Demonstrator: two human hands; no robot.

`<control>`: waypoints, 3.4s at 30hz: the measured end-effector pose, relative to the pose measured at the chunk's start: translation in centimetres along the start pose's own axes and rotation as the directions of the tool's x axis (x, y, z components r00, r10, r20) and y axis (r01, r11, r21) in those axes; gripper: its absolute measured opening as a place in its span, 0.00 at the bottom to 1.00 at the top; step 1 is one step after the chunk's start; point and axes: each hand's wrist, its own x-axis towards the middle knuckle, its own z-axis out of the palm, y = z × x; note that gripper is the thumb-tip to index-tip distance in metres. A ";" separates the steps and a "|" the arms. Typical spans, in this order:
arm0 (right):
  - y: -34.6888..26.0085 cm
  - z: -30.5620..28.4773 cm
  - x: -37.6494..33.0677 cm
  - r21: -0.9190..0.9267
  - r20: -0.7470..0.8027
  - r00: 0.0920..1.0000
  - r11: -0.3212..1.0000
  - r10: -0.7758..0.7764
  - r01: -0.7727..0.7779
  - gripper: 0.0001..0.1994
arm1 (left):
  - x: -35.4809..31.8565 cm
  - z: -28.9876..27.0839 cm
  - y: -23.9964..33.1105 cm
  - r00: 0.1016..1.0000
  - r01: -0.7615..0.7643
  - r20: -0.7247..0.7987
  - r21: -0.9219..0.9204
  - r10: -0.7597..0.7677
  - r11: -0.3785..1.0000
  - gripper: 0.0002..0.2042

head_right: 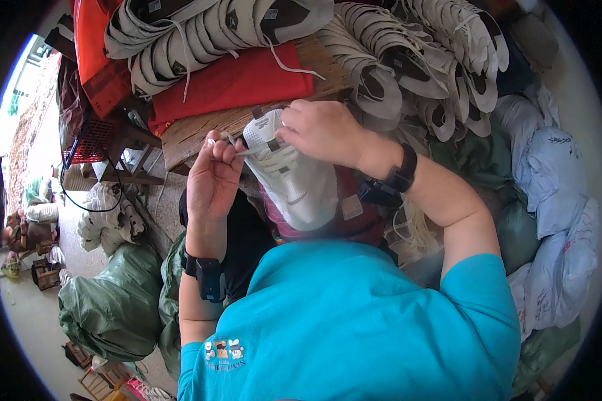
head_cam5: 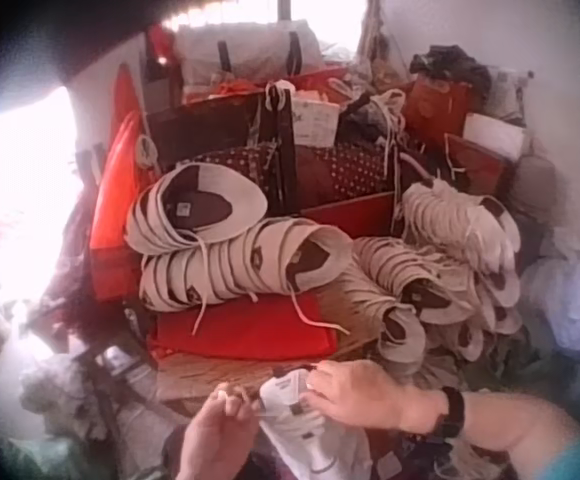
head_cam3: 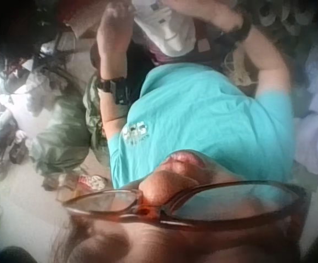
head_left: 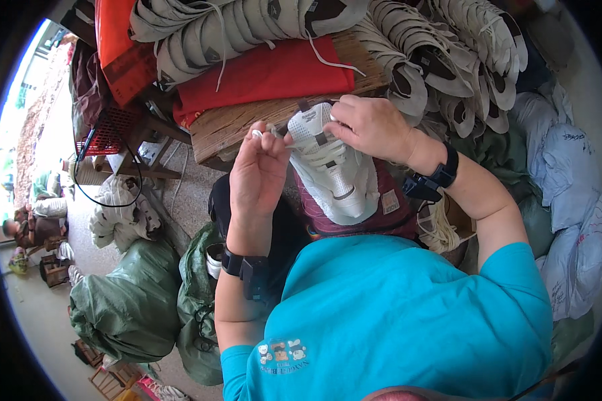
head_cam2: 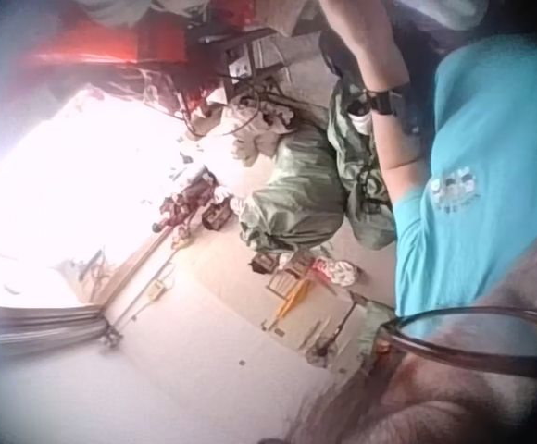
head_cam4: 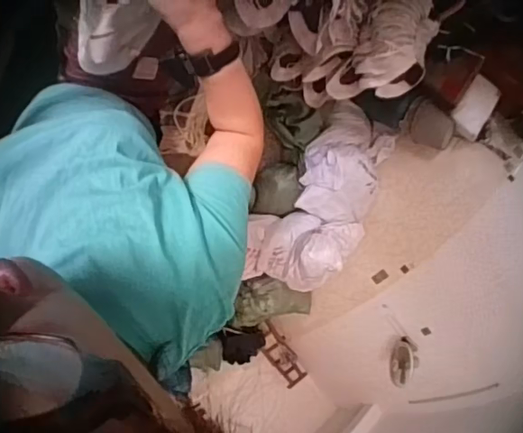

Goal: The person threads white shoelaces through the eyelets of a white sneaker held in their hands. They pull the laces tight and adjust the loops to ensure the lacing is even and secure. The person works on a single shoe throughout the clip, manipulating the laces with both hands.

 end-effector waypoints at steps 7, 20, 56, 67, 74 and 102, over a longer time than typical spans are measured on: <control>0.5 -0.3 -0.4 0.069 0.111 0.991 0.994 0.080 -0.088 0.13 | -1.3 -0.4 0.7 0.999 -0.022 0.042 0.203 0.014 0.979 0.05; 0.1 0.6 0.1 0.328 0.229 0.935 0.884 0.269 -0.335 0.10 | -1.2 0.8 2.6 0.981 -0.191 0.024 0.339 0.195 0.921 0.12; 15.2 2.3 -16.0 0.774 0.342 0.414 -0.004 0.843 -0.633 0.11 | -6.0 -5.4 7.2 0.854 -0.203 -0.087 0.852 0.513 0.482 0.15; 20.0 -2.6 -18.7 0.978 0.190 0.148 -0.173 0.971 -0.119 0.13 | -3.6 -2.0 -1.2 0.981 0.042 -0.137 0.843 0.138 0.536 0.09; 6.3 -1.1 -8.9 0.831 0.221 0.617 0.185 0.755 -0.524 0.10 | -2.7 -1.2 -1.3 0.968 0.211 -0.249 0.820 0.000 0.531 0.07; -1.0 -2.6 0.9 -0.324 0.407 0.913 0.929 -0.032 0.178 0.05 | -0.1 3.5 2.3 0.853 -0.417 0.520 0.733 0.048 -0.538 0.11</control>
